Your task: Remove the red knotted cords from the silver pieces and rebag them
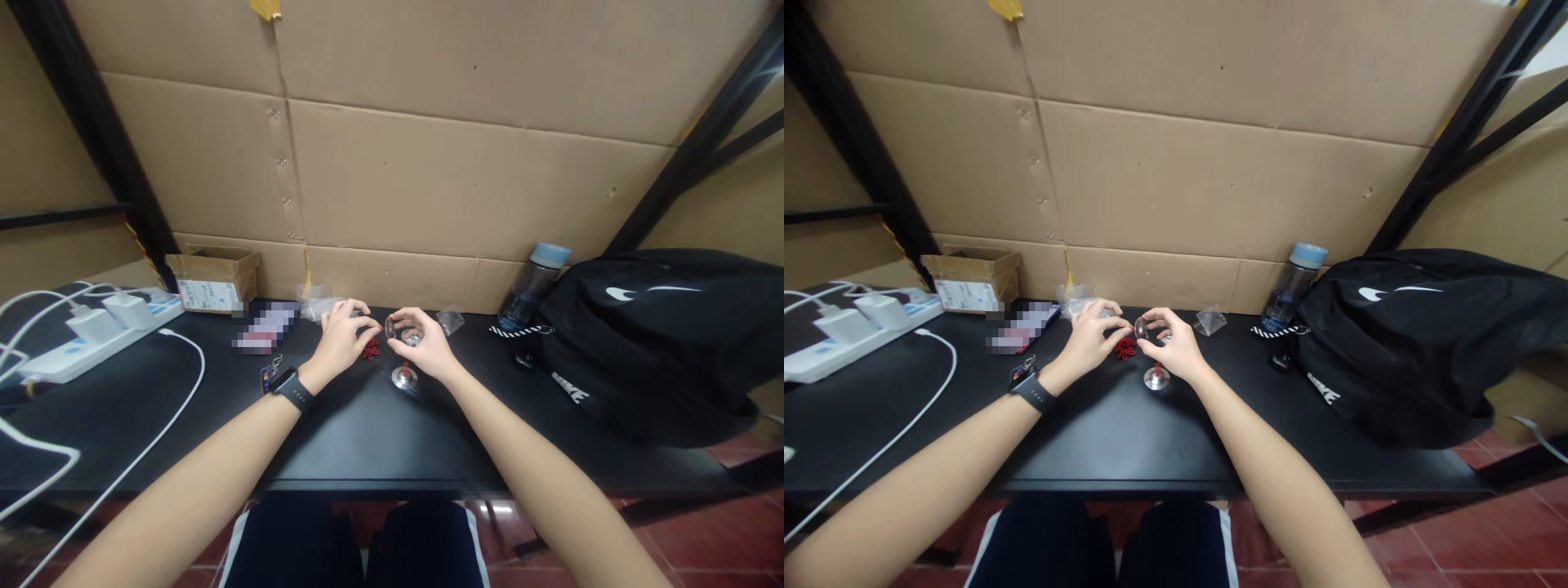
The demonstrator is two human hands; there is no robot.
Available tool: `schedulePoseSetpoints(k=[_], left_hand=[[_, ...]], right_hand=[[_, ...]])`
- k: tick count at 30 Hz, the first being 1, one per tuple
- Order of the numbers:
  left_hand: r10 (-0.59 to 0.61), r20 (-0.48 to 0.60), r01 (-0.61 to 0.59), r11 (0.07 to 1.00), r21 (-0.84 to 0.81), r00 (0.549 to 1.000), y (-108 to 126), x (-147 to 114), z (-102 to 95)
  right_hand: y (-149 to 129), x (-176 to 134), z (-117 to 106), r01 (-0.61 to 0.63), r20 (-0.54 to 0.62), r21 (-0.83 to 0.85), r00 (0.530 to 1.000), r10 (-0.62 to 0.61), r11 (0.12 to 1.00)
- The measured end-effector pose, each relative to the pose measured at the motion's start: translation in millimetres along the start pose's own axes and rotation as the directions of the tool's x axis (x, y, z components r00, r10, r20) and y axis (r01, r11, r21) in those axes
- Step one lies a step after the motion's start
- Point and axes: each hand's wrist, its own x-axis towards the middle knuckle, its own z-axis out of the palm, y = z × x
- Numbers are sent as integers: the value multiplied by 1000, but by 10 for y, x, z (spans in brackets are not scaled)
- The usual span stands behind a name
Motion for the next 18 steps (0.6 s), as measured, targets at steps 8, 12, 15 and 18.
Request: schedulePoseSetpoints(k=[8,12,15,18], left_hand=[[90,-31,-88,994,69,995,90,-20,-41],[146,-50,-139,982,125,988,128,-28,-88],[171,-62,-160,974,161,983,174,-37,-134],[199,-71,-182,964,192,977,224,-46,-173]], right_hand=[[-78,-34,94,-45,43,178,998,38,983],[-72,-30,91,-64,52,255,997,52,965],[-70,-26,92,-90,57,302,995,76,949],[-70,-22,93,-117,55,332,993,104,936]])
